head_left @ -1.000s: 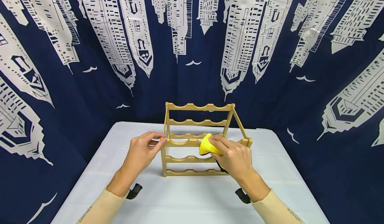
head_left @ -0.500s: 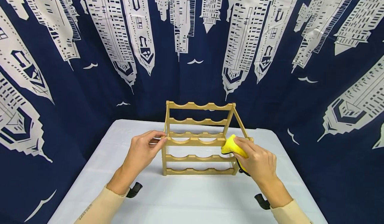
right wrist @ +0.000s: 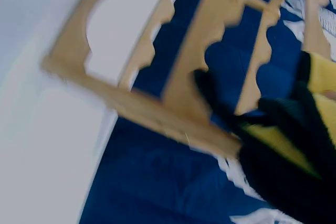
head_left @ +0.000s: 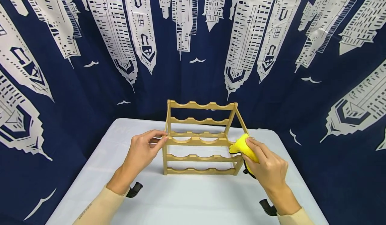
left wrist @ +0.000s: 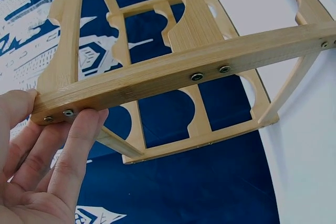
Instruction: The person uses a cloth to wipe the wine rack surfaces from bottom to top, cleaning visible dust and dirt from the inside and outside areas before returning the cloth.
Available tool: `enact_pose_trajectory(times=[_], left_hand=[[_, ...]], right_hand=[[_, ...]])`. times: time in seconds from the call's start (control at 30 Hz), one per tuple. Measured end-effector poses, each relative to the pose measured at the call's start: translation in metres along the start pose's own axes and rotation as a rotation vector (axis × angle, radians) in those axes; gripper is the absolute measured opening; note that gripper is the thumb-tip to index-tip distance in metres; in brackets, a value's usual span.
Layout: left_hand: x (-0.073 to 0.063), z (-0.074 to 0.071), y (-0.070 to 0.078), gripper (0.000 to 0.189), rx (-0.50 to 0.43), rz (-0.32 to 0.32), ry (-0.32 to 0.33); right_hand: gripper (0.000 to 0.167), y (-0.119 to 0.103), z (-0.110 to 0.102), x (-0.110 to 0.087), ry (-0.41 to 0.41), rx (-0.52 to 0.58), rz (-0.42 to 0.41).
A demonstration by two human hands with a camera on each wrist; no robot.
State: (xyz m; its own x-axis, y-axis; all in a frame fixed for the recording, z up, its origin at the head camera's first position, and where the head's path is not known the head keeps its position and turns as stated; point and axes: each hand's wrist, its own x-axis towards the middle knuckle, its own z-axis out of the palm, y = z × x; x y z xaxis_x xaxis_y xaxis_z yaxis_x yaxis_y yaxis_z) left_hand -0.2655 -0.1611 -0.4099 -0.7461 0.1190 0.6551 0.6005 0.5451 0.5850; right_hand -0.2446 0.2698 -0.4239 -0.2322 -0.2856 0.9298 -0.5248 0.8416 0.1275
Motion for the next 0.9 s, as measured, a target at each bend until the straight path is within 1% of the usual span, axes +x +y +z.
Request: enact_pose_trajectory(times=[0.07,0.1,0.13,0.2,0.27,0.4,0.43,0.5,0.57,0.63,0.77,0.9], left_hand=[[0.001,-0.001,0.000,0.018,-0.002,-0.014,-0.003],[0.001,-0.002,0.000,0.018,-0.002,-0.022,-0.006],[0.001,-0.003,0.000,0.018,-0.002,-0.031,-0.010],[0.002,-0.005,-0.001,0.018,0.001,-0.050,-0.018],[0.002,-0.007,-0.001,0.017,0.009,-0.064,-0.024],[0.003,-0.011,-0.001,0.015,0.033,-0.078,-0.041],[0.003,-0.012,-0.001,0.015,0.039,-0.079,-0.046],[0.003,-0.012,0.000,0.015,0.051,-0.082,-0.053],[0.004,-0.013,0.000,0.015,0.060,-0.085,-0.059],[0.004,-0.013,0.001,0.015,0.067,-0.083,-0.063],[0.005,-0.012,0.002,0.016,0.072,-0.073,-0.079],[0.006,-0.009,0.004,0.018,0.068,-0.066,-0.098]], right_hand=[[0.034,-0.012,0.008,-0.001,0.064,0.053,-0.025],[0.032,-0.020,0.013,-0.001,0.092,0.087,-0.041],[0.033,-0.027,0.018,-0.001,0.116,0.120,-0.058],[0.037,-0.044,0.028,0.000,0.127,0.191,-0.094],[0.035,-0.061,0.040,-0.001,0.113,0.270,-0.122],[0.029,-0.090,0.066,-0.005,0.024,0.386,-0.120],[0.030,-0.096,0.072,-0.006,0.007,0.406,-0.113],[0.040,-0.107,0.086,-0.006,-0.035,0.441,-0.086],[0.052,-0.117,0.098,-0.004,-0.066,0.469,-0.061],[0.057,-0.126,0.109,-0.001,-0.098,0.499,-0.020],[0.057,-0.144,0.127,0.007,-0.116,0.532,0.051],[0.054,-0.160,0.136,0.011,-0.120,0.527,0.071]])
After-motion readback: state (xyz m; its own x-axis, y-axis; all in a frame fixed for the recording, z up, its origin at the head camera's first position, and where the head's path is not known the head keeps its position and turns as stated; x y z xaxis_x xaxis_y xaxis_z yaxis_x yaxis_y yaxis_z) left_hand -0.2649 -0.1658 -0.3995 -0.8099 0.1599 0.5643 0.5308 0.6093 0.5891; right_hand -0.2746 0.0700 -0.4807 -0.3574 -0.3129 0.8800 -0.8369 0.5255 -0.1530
